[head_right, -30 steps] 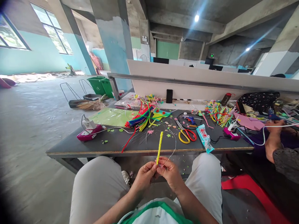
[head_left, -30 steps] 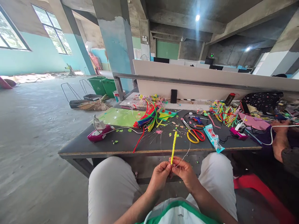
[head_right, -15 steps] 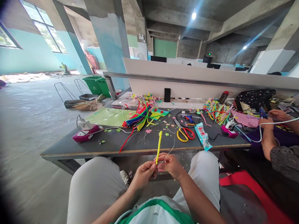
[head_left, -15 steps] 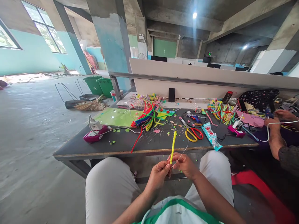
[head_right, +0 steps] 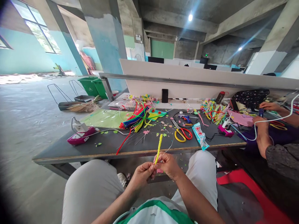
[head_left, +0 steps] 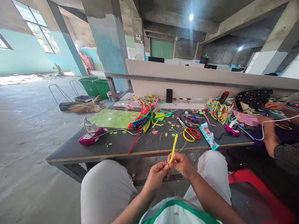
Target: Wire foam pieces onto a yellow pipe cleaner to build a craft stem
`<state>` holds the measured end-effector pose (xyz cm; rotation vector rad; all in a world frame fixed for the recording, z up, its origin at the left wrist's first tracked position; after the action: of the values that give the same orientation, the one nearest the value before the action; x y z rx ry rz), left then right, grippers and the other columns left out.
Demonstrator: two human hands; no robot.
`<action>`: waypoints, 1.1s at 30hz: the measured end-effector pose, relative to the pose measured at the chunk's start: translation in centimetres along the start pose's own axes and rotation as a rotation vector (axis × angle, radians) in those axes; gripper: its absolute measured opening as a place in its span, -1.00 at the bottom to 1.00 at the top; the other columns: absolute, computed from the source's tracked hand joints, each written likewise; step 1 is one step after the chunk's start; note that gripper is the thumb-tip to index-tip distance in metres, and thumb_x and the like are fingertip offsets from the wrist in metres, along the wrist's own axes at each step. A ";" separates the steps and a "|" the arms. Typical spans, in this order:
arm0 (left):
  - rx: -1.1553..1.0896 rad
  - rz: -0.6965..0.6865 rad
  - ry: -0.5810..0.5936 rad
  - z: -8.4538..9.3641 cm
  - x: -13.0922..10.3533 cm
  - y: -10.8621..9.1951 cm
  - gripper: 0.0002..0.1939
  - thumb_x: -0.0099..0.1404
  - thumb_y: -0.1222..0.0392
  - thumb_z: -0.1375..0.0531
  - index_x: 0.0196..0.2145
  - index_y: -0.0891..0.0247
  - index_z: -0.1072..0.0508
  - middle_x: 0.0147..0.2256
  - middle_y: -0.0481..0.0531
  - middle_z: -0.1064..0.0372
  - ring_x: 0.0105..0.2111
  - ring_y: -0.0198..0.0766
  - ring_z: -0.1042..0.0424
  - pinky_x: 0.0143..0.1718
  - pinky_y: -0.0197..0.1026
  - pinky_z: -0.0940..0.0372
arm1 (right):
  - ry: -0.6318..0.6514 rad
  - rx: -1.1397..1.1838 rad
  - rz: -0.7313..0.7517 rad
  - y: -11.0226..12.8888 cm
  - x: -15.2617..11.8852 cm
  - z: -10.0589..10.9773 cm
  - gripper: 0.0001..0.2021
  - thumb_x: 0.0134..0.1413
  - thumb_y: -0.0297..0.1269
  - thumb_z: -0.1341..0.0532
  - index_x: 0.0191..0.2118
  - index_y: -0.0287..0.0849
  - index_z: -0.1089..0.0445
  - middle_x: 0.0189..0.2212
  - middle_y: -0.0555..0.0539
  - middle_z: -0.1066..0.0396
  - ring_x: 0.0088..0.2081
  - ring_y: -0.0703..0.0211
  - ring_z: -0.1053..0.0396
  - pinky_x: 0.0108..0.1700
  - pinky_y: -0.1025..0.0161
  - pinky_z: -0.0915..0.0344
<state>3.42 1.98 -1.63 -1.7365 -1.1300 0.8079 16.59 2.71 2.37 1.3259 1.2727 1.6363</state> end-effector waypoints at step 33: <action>0.000 0.086 0.024 0.9 0.4 0.2 -0.61 0.05 -0.05 -0.29 -0.30 0.35 -0.52 -0.50 0.03 -0.40 -0.49 -0.30 -0.36 -0.37 -0.20 -0.30 | -0.257 -0.312 -0.152 -1.1 -0.5 0.1 -0.89 -0.05 -0.25 -0.27 -0.49 -0.14 -0.43 -0.37 -0.02 -0.49 -0.28 0.15 -0.43 -0.15 0.23 -0.31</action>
<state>2.81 2.57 -2.21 -1.8003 -1.0453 0.8372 16.76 2.59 1.18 1.1713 0.9009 1.4368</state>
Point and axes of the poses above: each hand's wrist, its own x-axis towards the middle knuckle, its own z-axis out of the back of the hand, y = z × x, the point moved 3 cm from there along x, towards the middle knuckle
